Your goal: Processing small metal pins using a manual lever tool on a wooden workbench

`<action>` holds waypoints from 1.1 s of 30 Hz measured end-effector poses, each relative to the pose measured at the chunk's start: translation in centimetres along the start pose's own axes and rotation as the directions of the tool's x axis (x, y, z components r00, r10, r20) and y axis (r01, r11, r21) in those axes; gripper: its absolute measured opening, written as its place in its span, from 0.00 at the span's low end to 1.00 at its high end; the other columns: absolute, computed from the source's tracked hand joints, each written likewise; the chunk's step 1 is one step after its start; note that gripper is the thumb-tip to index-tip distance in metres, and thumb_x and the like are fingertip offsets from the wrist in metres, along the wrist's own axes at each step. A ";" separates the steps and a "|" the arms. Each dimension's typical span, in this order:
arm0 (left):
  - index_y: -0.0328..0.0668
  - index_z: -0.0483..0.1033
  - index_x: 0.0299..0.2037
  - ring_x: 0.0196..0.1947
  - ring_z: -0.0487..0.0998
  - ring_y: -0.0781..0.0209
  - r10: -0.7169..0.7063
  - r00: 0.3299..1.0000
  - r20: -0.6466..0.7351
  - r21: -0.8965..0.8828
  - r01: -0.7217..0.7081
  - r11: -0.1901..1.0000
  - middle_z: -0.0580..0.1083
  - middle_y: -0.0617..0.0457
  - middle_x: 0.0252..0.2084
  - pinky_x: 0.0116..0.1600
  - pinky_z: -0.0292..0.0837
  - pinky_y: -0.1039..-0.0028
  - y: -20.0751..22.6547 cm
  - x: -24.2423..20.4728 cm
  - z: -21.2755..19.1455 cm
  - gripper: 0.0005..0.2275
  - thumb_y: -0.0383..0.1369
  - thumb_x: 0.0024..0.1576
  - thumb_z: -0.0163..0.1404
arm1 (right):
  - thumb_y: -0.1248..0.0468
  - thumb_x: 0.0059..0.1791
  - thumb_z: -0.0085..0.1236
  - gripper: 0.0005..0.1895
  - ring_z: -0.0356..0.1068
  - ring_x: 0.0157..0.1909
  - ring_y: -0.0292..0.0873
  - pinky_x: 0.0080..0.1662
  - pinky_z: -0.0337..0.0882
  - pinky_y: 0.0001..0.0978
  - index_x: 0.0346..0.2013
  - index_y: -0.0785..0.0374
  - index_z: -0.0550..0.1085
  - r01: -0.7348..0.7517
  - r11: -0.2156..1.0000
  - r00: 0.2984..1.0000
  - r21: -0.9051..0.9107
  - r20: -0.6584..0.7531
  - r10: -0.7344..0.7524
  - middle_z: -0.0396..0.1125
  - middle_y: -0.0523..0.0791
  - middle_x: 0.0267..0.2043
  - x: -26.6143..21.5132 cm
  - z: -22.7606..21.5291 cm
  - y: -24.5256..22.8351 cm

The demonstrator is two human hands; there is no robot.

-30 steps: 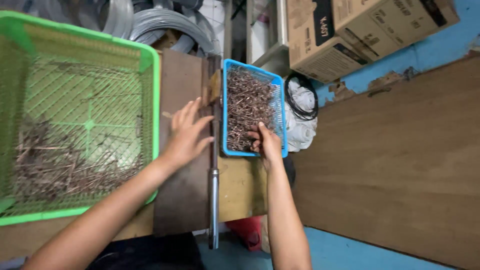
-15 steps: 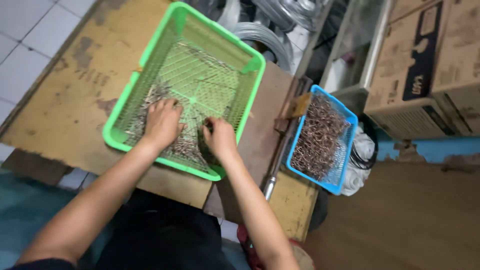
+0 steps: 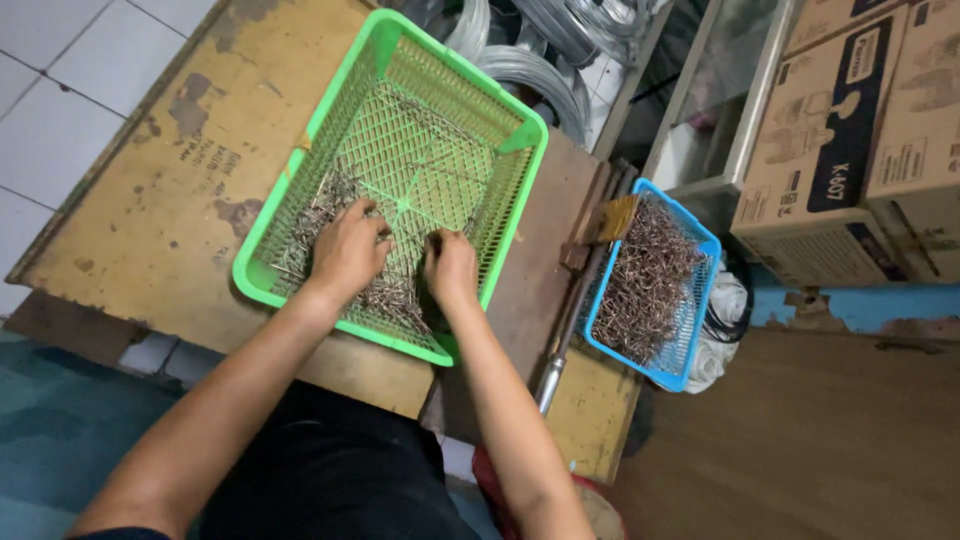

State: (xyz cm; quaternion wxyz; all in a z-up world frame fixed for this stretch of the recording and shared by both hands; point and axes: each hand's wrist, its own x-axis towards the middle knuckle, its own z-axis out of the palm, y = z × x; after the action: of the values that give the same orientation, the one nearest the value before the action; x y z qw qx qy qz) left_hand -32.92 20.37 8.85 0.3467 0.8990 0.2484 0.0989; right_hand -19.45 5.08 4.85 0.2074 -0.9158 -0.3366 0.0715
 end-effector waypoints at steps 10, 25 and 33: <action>0.42 0.82 0.53 0.45 0.84 0.46 0.087 0.994 -0.062 -0.616 -0.107 0.780 0.82 0.45 0.46 0.48 0.77 0.62 7.0 1.3 -5.0 0.12 0.29 0.59 0.60 | 0.63 0.51 0.62 0.08 0.77 0.47 0.52 0.47 0.77 0.44 0.44 0.57 0.81 0.013 0.861 1.000 0.509 0.004 -0.017 0.76 0.52 0.39 -2.6 -13.1 -4.4; 0.36 0.84 0.46 0.33 0.85 0.60 0.162 0.916 0.367 -0.766 0.199 0.611 0.83 0.42 0.33 0.45 0.78 0.73 15.0 2.0 0.7 0.11 0.29 0.55 0.60 | 0.64 0.51 0.65 0.07 0.76 0.44 0.49 0.49 0.74 0.44 0.44 0.62 0.82 0.039 0.843 0.991 0.536 -0.131 0.038 0.75 0.53 0.39 -7.1 -18.1 6.0; 0.55 0.82 0.47 0.44 0.84 0.55 0.128 0.973 0.191 -0.600 0.013 0.800 0.82 0.52 0.43 0.44 0.80 0.69 15.2 3.9 11.1 0.08 0.38 0.59 0.58 | 0.59 0.53 0.63 0.12 0.76 0.49 0.54 0.53 0.73 0.46 0.45 0.65 0.81 -0.267 0.827 0.818 0.494 -0.338 0.466 0.76 0.57 0.42 -14.7 -19.6 11.5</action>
State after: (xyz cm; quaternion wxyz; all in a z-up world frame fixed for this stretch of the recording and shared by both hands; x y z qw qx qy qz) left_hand -19.97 6.30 10.87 0.6346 0.7563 0.1364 0.0815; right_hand -18.63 -18.84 17.54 0.4545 -0.8876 -0.0687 -0.0288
